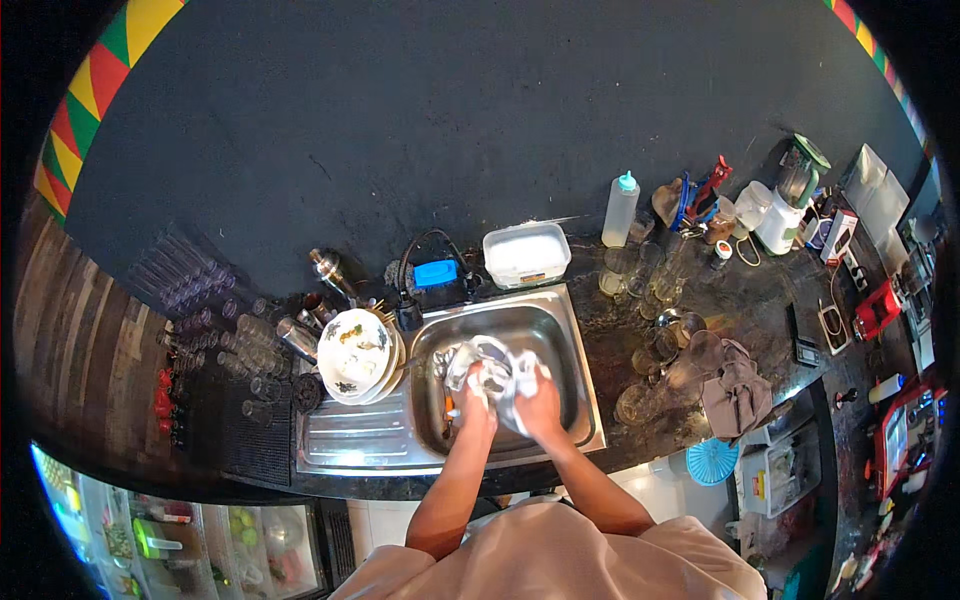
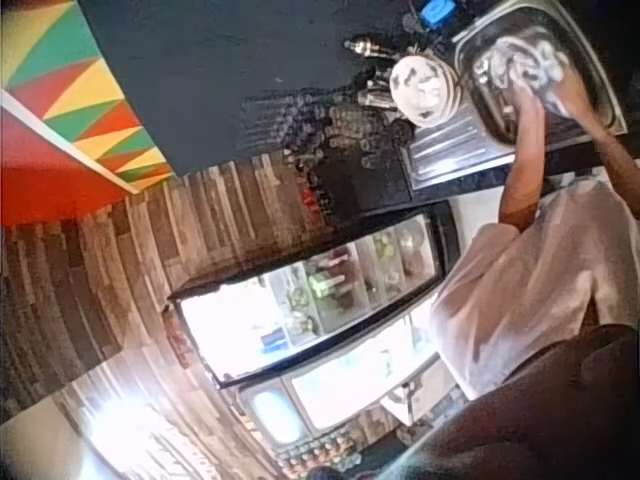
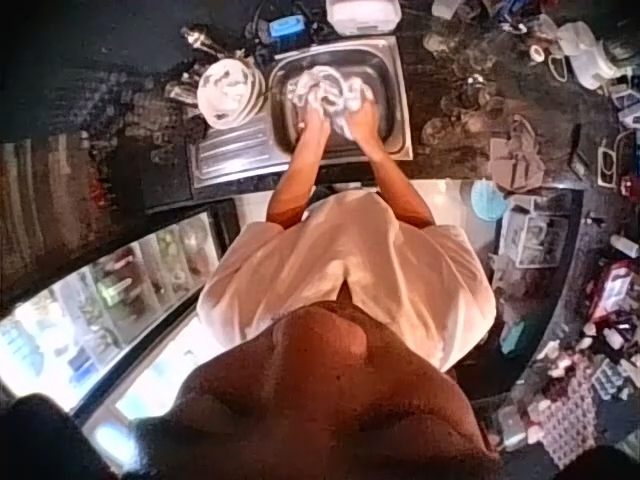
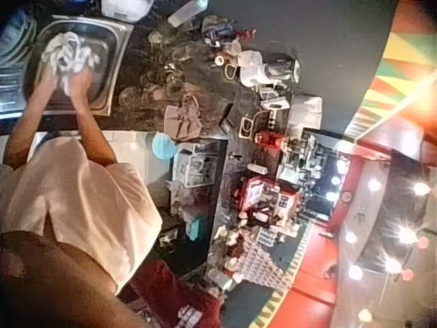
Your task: The recorder is washing and rinsing glass cups at a restaurant bar sink.
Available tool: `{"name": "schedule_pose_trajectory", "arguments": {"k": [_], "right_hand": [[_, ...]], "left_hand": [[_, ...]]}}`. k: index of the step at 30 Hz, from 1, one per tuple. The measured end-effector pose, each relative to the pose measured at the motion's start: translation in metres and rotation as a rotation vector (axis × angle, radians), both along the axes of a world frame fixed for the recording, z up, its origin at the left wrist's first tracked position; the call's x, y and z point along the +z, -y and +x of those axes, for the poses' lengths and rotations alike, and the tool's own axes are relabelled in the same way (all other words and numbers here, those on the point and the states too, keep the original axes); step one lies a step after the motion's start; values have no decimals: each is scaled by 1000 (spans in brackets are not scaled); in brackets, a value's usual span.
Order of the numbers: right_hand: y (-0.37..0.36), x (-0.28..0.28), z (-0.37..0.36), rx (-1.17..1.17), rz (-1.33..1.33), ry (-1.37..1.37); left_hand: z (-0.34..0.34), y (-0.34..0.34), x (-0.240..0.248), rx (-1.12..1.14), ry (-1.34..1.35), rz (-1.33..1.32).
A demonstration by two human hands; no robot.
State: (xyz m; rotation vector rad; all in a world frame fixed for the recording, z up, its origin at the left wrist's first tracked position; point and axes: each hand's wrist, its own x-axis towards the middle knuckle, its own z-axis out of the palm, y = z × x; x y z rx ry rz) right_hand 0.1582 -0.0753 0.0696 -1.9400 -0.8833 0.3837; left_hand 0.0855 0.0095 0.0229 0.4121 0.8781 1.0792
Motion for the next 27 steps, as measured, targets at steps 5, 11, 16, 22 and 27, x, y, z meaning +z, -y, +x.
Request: {"name": "schedule_pose_trajectory", "arguments": {"k": [5, 11, 16, 22, 27], "right_hand": [[19, -2, -22, 230, 316, -176], [5, -51, -4, 214, 633, -580], [-10, -30, -8, -48, 719, -788], [-13, -12, 15, 138, 385, 147], [-30, 1, 28, 190, 327, -252]], "left_hand": [[-11, 2, 32, -139, 166, 2], [-24, 2, 14, -122, 281, -123], [-1, 8, 20, -172, 339, -81], [4, 8, 14, -245, 135, 32], [-4, 2, -2, -197, 0, -3]]}}
